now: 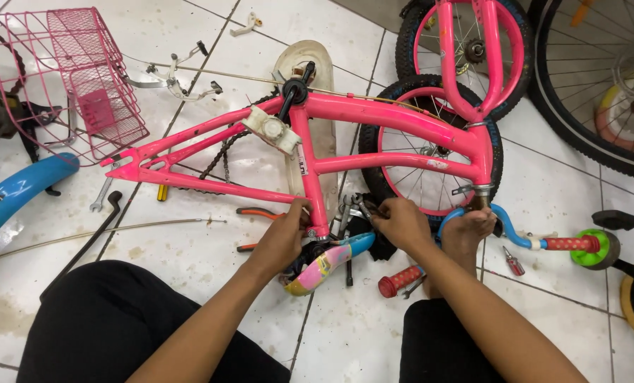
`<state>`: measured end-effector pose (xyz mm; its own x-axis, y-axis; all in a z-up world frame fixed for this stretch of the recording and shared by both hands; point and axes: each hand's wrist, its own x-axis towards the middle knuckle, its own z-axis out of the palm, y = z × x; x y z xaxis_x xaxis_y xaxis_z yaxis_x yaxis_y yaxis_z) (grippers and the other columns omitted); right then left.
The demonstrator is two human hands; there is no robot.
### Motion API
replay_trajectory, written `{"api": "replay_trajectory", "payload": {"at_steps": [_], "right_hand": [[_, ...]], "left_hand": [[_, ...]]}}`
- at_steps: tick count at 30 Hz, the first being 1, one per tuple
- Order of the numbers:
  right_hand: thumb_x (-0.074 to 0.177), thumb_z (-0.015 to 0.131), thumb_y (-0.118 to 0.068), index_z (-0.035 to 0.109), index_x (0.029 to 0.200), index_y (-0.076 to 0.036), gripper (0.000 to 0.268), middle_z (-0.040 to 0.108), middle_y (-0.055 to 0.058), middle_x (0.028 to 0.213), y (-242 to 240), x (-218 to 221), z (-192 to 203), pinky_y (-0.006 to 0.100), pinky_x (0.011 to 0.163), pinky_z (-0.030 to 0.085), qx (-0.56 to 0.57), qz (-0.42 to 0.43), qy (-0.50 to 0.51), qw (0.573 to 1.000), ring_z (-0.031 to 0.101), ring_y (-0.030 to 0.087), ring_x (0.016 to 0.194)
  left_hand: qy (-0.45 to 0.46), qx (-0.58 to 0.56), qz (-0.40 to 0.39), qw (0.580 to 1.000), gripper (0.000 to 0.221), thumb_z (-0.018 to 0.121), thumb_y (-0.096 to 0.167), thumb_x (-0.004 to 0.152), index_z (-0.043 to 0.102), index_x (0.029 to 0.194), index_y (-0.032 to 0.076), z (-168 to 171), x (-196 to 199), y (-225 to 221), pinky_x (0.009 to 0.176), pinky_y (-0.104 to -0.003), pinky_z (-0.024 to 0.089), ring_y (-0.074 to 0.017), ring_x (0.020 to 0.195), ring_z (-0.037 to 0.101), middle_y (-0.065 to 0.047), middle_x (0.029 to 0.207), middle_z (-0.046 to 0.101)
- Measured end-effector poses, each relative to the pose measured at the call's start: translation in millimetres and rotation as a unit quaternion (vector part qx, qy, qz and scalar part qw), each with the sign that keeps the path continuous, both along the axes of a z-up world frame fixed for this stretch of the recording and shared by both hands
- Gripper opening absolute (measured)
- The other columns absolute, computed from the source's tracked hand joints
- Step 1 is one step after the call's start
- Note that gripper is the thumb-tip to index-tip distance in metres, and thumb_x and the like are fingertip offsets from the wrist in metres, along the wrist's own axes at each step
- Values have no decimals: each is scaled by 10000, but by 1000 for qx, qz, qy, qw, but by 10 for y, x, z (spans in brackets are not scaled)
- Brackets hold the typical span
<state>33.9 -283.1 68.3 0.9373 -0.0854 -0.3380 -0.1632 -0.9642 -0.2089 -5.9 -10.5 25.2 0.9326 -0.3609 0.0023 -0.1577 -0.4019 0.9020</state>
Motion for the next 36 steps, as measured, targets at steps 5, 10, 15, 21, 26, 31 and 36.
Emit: {"api": "replay_trajectory", "payload": {"at_steps": [5,10,15,21,26,31,36], "right_hand": [[817,753,-241,777,888,-48,207,721,140,752,205,-52,117,420,678,534,59,13,18,998,710,352,822],[813,791,-293,760,753,-68,235,646,74,595,170,14,-110,350,585,442,113,-2,53,992,621,244,646],[802,821,-303,790,786,-75,231,698,116,663,141,107,-231,338,639,470,145,-18,85,986,664,260,733],[763,847,-328,789,733,-92,245,693,107,663,129,129,-195,342,652,486,152,-32,121,980,666,253,735],[797,824,-299,791,768,-77,226,697,130,658,169,116,-70,339,636,488,144,-42,94,984,666,258,709],[853,767,-256,749,749,-78,207,660,102,605,13,226,-311,324,621,496,179,-56,43,981,652,217,651],[956,629,-225,728,765,-69,266,704,97,607,248,160,35,306,637,543,352,-163,28,921,700,193,606]], "left_hand": [[67,-38,-19,997,528,519,-151,816,405,1262,108,367,-29,54,860,-517,562,-460,984,673,-244,981,676],[147,-84,-40,985,576,556,6,791,353,1315,130,518,-90,111,999,-518,526,-465,1112,613,-255,1077,618],[206,-56,-101,972,1077,889,379,646,211,1430,87,832,-152,60,1177,-619,241,-498,1421,293,-282,1414,375],[209,-55,-65,974,1101,821,106,527,193,1431,94,685,-192,-62,1206,-558,216,-478,1403,232,-216,1333,315],[217,-44,-78,972,1102,814,70,513,205,1431,89,780,-176,-60,1198,-555,219,-483,1407,228,-234,1338,324],[233,-38,-73,969,1121,841,73,526,192,1441,91,848,-119,4,1188,-566,245,-488,1428,254,-260,1363,350],[239,-42,-91,966,1220,975,196,508,183,1434,131,936,-39,84,1177,-573,288,-474,1453,304,-283,1435,390]]}}
